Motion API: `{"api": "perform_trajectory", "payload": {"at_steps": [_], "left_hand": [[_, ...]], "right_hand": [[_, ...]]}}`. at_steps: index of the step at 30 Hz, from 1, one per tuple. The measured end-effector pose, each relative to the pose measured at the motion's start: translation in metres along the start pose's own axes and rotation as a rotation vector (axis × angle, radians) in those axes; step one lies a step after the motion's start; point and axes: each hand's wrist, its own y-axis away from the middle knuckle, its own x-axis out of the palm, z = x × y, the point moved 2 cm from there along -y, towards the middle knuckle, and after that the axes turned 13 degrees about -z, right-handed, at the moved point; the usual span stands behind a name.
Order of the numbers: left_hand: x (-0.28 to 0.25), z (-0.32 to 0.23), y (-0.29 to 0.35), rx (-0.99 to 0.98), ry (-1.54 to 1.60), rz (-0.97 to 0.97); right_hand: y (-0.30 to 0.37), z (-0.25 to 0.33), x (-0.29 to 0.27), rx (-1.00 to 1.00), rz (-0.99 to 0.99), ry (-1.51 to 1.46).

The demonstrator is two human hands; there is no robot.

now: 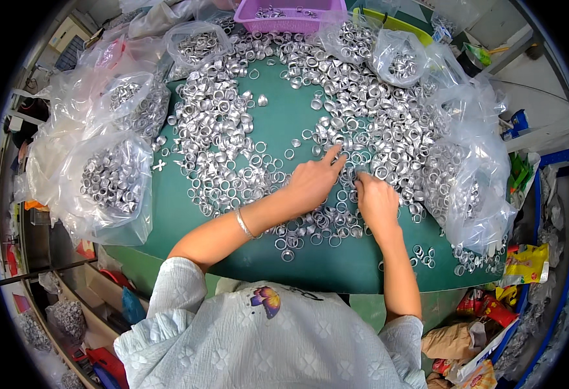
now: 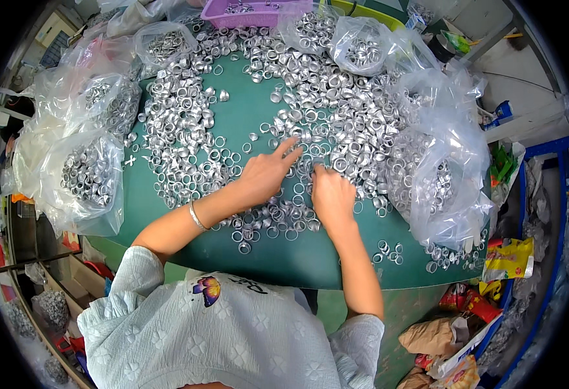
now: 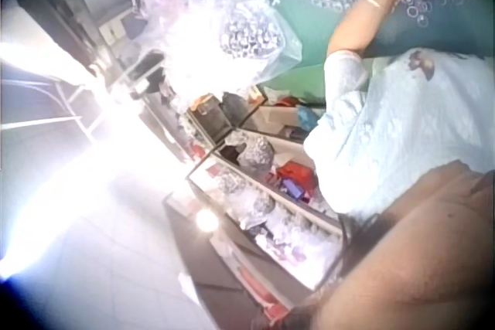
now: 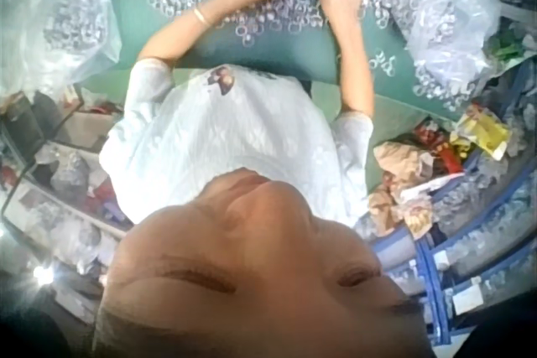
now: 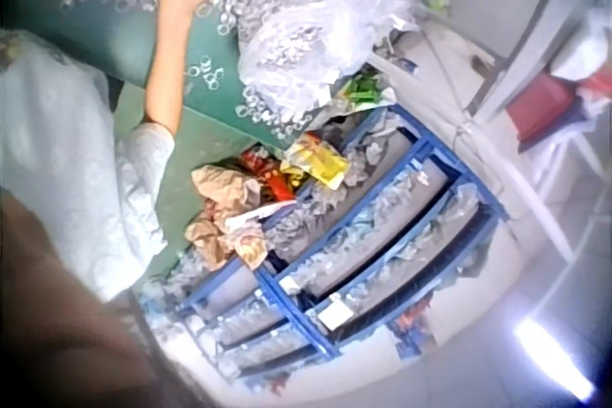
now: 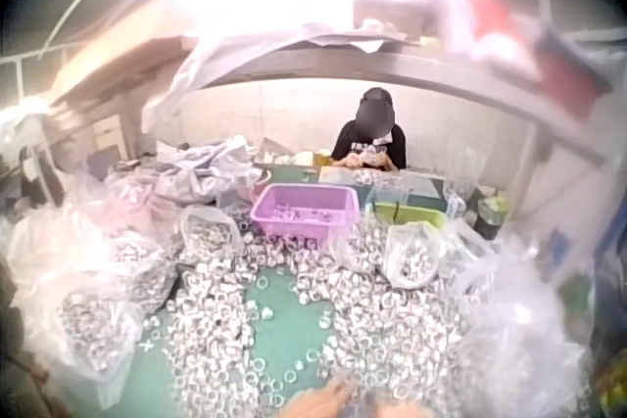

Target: The person sorts through a large pile of small metal rings and components on a green workbench by hand, picking up items to inspect them and placing selected pieces into a purple plastic tray.

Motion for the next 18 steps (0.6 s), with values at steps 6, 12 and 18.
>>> {"api": "perform_trajectory", "payload": {"at_steps": [6,12,18], "left_hand": [[-0.011,0.001,0.037,0.071,-0.039,0.223],[-0.034,0.018,0.011,-0.044,0.139,-0.079],[0.020,0.045,-0.055,0.019,0.056,-0.197]], "right_hand": [[0.021,0.005,-0.033,0.003,0.293,-0.203],[-0.027,0.005,-0.024,0.154,0.106,-0.250],[-0.072,0.011,0.029,0.090,-0.044,0.124]]}}
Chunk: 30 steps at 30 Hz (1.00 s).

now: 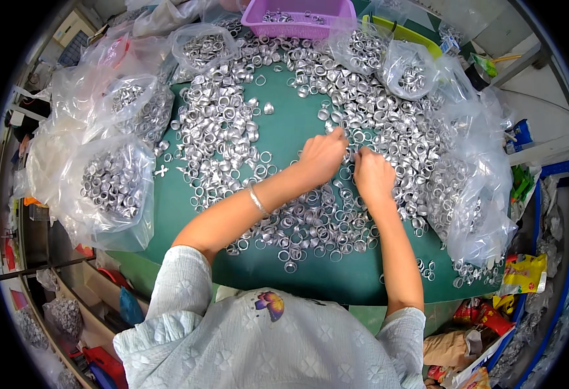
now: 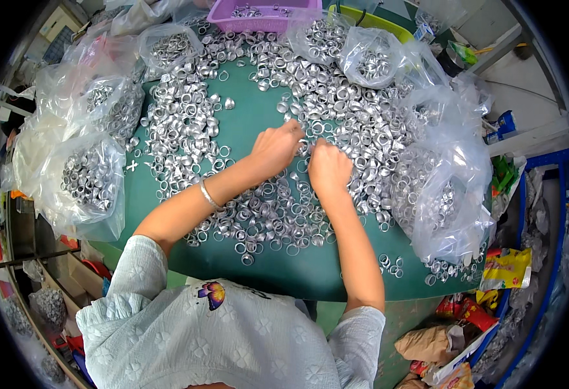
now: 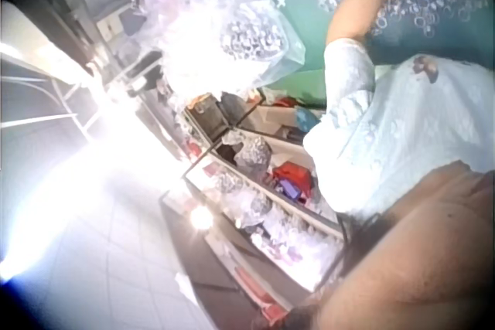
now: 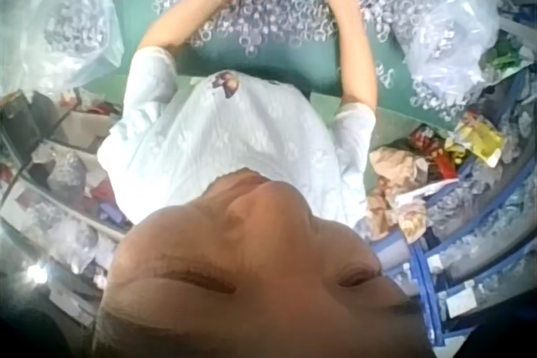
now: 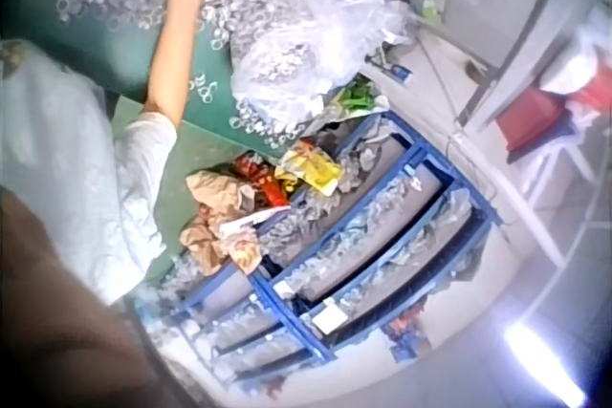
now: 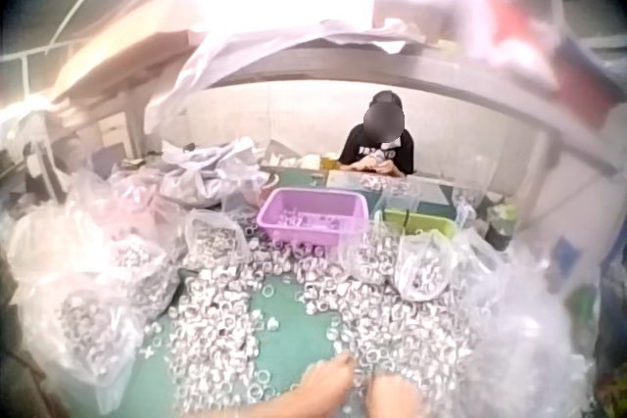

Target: The person sorts through a large pile of small metal rings and components on a green workbench by hand, picking up items to inspect them and placing selected pieces into a purple plastic tray.

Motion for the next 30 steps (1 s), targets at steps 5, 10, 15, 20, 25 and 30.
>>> {"api": "perform_trajectory", "payload": {"at_steps": [5,10,15,20,25,30], "left_hand": [[0.001,-0.004,-0.002,0.002,-0.058,0.176],[-0.018,-0.006,0.019,0.110,0.004,0.188],[-0.014,-0.012,0.037,0.197,0.079,0.203],[-0.020,-0.018,0.035,0.113,0.131,0.304],[-0.021,-0.016,0.034,0.115,0.117,0.342],[-0.015,-0.001,0.040,0.047,0.313,0.152]], "right_hand": [[0.009,-0.026,0.006,0.050,-0.042,-0.419],[0.019,-0.042,-0.016,0.720,0.322,-1.513],[0.011,-0.044,-0.016,1.076,0.366,-1.967],[-0.005,-0.039,-0.013,0.876,0.319,-1.786],[-0.036,-0.038,0.007,0.045,-0.157,-0.638],[-0.048,-0.007,0.011,-0.037,-0.118,-0.105]]}}
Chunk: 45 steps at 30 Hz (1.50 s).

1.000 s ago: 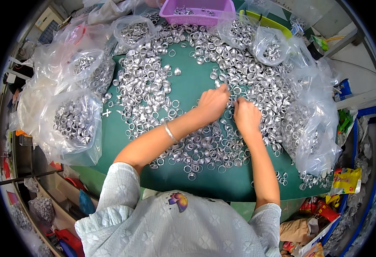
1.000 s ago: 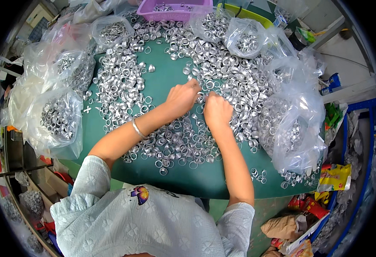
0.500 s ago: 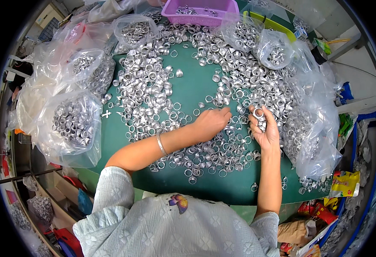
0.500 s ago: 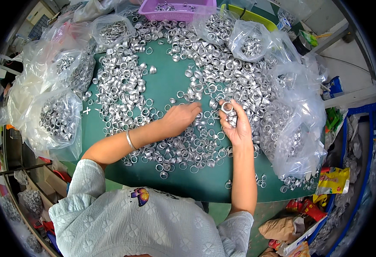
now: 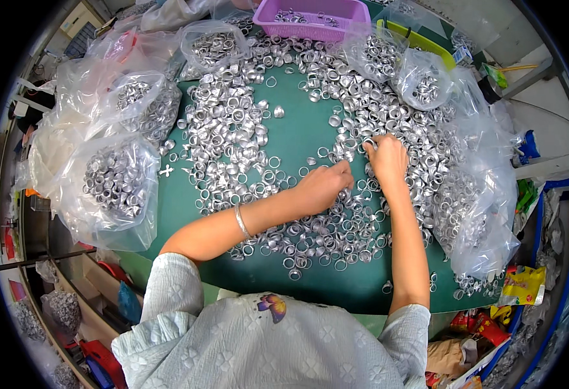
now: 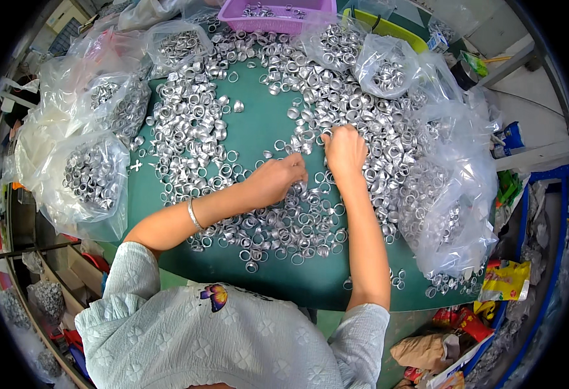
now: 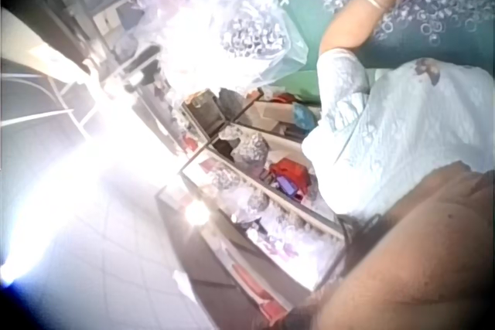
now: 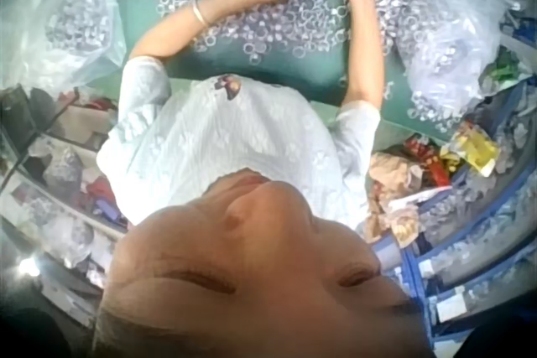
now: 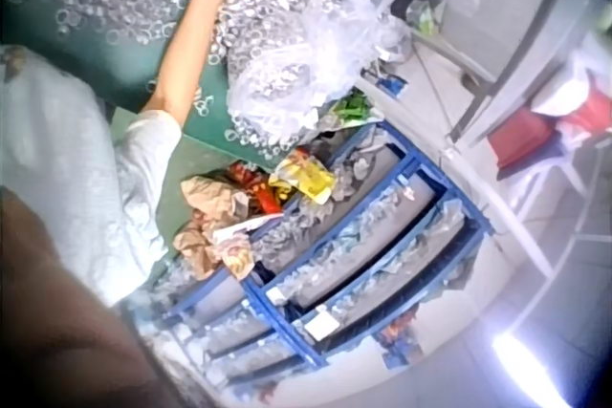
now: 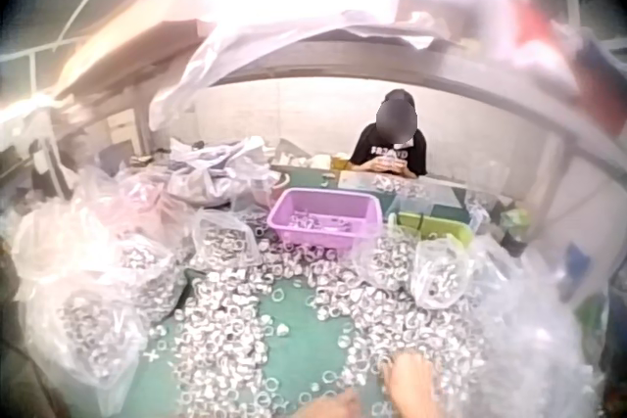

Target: The person sorts through a large pile of small metal rings and components on a green workbench by hand, picking up items to inspect them and placing selected pieces into a purple plastic tray.

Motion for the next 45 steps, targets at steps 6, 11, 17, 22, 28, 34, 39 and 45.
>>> {"api": "perform_trajectory", "payload": {"at_steps": [6,11,17,22,28,34,39,45], "left_hand": [[-0.020,-0.001,-0.012,-0.835,0.840,-0.036],[-0.033,0.011,0.002,-1.225,1.392,-0.149],[-0.030,-0.003,-0.003,-0.470,0.274,-0.048],[-0.011,-0.015,-0.010,-0.020,-0.173,0.125],[-0.013,-0.018,-0.008,-0.042,-0.078,0.316],[-0.020,0.005,0.004,-0.141,0.204,-0.126],[-0.040,-0.011,0.009,-1.098,1.103,0.179],[-0.046,-0.030,0.038,-1.380,1.391,0.149]], "right_hand": [[0.000,-0.016,0.000,0.198,0.130,-0.230],[0.029,-0.022,-0.028,0.870,0.438,-1.553],[0.061,-0.028,-0.043,0.935,0.485,-2.174],[0.074,-0.039,-0.041,0.891,0.450,-1.822],[0.077,-0.034,-0.051,0.332,0.123,-0.680],[0.079,-0.016,-0.075,0.225,0.043,-0.383],[0.087,-0.027,-0.073,0.262,0.028,-0.550],[0.107,-0.015,-0.099,0.170,0.213,-0.337]]}}
